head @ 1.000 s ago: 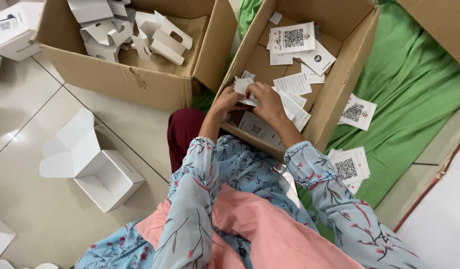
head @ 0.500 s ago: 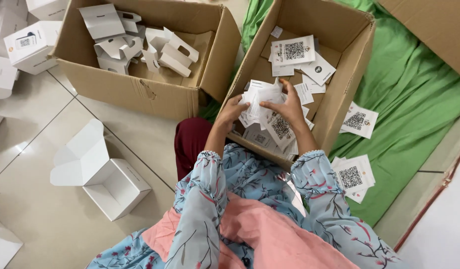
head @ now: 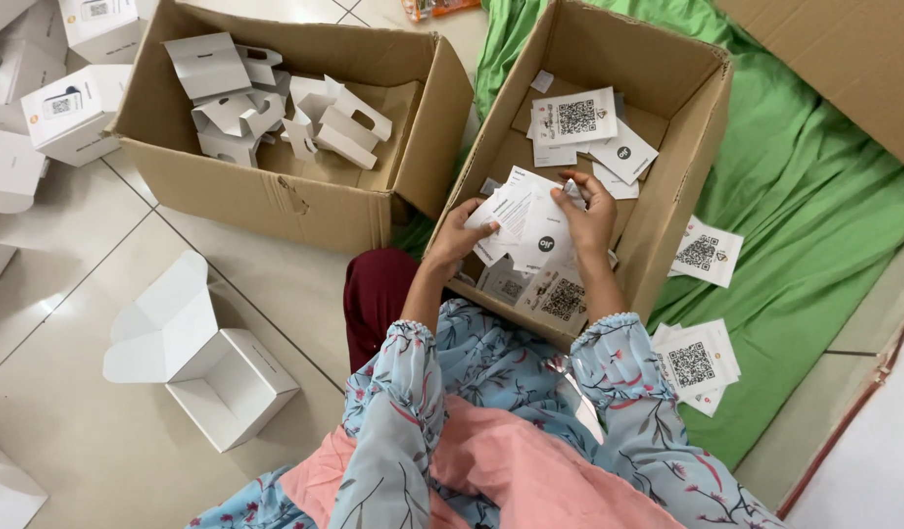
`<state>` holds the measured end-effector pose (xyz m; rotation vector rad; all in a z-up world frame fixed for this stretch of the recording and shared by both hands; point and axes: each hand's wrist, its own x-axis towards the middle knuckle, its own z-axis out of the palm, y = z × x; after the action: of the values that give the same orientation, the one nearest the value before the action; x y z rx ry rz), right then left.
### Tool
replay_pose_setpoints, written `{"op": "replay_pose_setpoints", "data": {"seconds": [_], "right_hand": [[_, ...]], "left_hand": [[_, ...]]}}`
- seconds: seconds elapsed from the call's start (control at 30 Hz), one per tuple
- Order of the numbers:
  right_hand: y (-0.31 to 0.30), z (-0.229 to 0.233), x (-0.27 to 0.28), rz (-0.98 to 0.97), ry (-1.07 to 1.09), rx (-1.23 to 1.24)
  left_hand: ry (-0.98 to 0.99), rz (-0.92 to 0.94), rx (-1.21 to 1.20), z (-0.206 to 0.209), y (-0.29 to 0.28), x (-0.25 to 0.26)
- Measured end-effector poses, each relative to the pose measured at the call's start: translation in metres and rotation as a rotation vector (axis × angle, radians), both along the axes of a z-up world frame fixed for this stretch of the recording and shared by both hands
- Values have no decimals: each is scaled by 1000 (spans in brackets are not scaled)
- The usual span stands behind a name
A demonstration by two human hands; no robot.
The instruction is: The person assembles small product boxes and applies QR code labels to them.
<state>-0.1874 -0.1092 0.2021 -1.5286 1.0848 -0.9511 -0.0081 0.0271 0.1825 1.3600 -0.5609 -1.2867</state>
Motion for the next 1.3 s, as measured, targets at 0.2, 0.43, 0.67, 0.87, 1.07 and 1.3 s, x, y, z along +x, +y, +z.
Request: {"op": "replay_pose_setpoints", "data": {"seconds": [0.2,0.43,0.67,0.87,1.07,1.3], "right_hand": [[8,17,0,201,51,87],[4,14,-2,327,97,152],[-2,13,2,86,-133,343],[-28,-27,-12,-52,-555,414],[-26,-20,-17,-139,-727,400],[-29,-42,-11,-148,-400,206]], "left_hand": [[-75,99,-232,-21,-2,0],[-729,296,-405,29,7,-13],[-542,290,-211,46,10,-16],[-627,333,-268,36,9,-15],[-580,347,-220,31,9,-15],[-572,314,-154,42,14,-17]]}}
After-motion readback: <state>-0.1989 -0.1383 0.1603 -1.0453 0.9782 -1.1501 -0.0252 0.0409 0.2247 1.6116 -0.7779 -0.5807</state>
